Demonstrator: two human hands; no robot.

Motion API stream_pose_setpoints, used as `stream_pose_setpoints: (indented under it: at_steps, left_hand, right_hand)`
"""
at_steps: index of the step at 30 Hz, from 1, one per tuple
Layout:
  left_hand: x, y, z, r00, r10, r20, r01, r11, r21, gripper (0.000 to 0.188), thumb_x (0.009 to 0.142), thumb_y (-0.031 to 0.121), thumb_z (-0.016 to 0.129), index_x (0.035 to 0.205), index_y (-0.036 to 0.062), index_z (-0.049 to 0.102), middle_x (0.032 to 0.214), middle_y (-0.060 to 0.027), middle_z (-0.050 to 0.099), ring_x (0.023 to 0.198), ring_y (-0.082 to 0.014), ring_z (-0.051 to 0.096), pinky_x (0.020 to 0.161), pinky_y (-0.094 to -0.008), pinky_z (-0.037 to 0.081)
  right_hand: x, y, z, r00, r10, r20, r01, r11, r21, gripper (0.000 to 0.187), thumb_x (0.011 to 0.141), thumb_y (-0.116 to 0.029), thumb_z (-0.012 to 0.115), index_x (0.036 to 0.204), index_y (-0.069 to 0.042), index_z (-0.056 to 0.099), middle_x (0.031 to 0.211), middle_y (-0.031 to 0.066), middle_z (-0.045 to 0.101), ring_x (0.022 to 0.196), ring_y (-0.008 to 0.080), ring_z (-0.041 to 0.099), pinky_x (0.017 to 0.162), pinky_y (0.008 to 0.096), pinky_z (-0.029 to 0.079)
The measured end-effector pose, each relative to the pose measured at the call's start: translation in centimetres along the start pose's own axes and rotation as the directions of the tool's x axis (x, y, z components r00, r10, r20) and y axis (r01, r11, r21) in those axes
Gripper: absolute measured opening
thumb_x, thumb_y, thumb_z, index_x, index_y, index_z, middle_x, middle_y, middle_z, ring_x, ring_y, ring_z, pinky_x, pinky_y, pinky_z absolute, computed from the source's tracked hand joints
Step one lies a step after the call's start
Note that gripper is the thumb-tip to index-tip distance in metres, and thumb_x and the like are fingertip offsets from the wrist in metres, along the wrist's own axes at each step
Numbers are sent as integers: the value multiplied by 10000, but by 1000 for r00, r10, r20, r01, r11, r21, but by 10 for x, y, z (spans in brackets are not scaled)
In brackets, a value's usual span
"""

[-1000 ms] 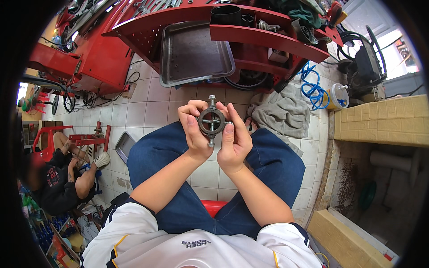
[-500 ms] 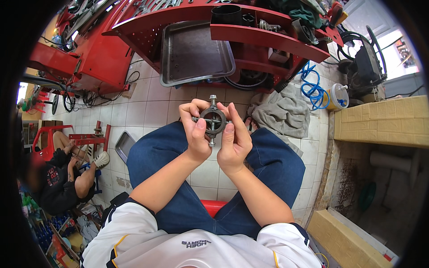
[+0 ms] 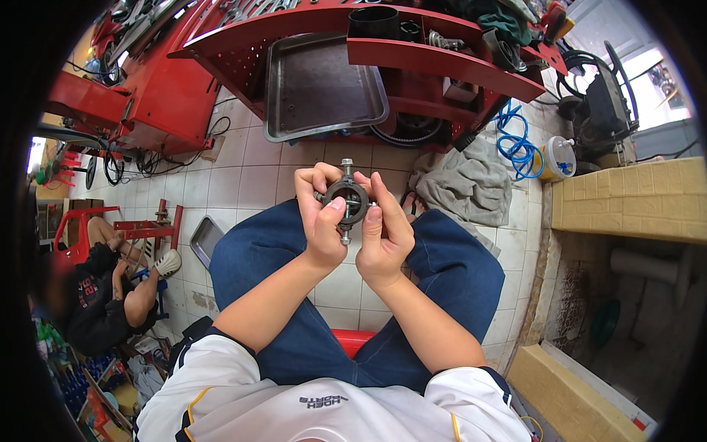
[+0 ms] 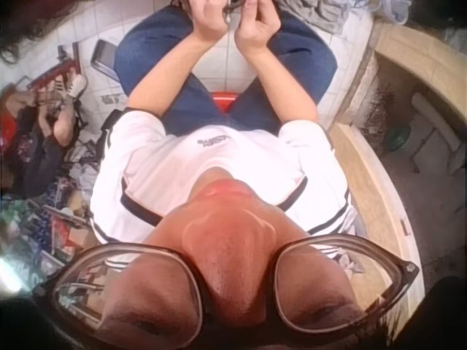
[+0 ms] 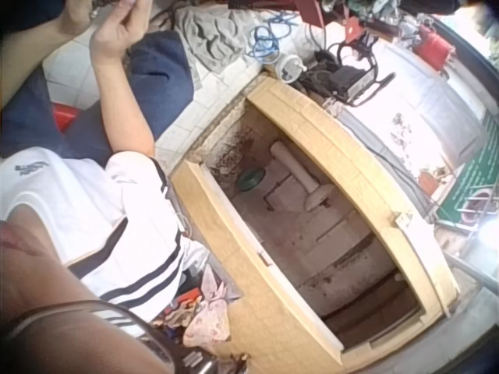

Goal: The person sits on the floor and assembles a small mechanical part, likely a carburetor, using a screwdriver. They insert and tighten screws into the component, repeatedly adjusting and inspecting the assembly throughout the clip.

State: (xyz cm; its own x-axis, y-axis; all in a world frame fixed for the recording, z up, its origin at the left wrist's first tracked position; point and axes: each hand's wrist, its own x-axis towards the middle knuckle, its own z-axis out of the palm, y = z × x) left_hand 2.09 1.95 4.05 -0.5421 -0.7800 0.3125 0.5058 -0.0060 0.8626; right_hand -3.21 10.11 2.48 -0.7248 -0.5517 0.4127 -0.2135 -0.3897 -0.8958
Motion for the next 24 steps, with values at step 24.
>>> stream_pose_setpoints:
  at_steps: [24]
  left_hand:
    - [-5,-10,-7,999,-32,11,32,999,0,339,860,228,505,1055,68,278,1039,-120,398,929,-165,406,921,-332,393]
  right_hand:
    - [-2,0,4,995,20,-93,-22,1000,-12,338,1063,-229,529,1248,44,603,1255,202,679,1178,228,640,1105,362,434]
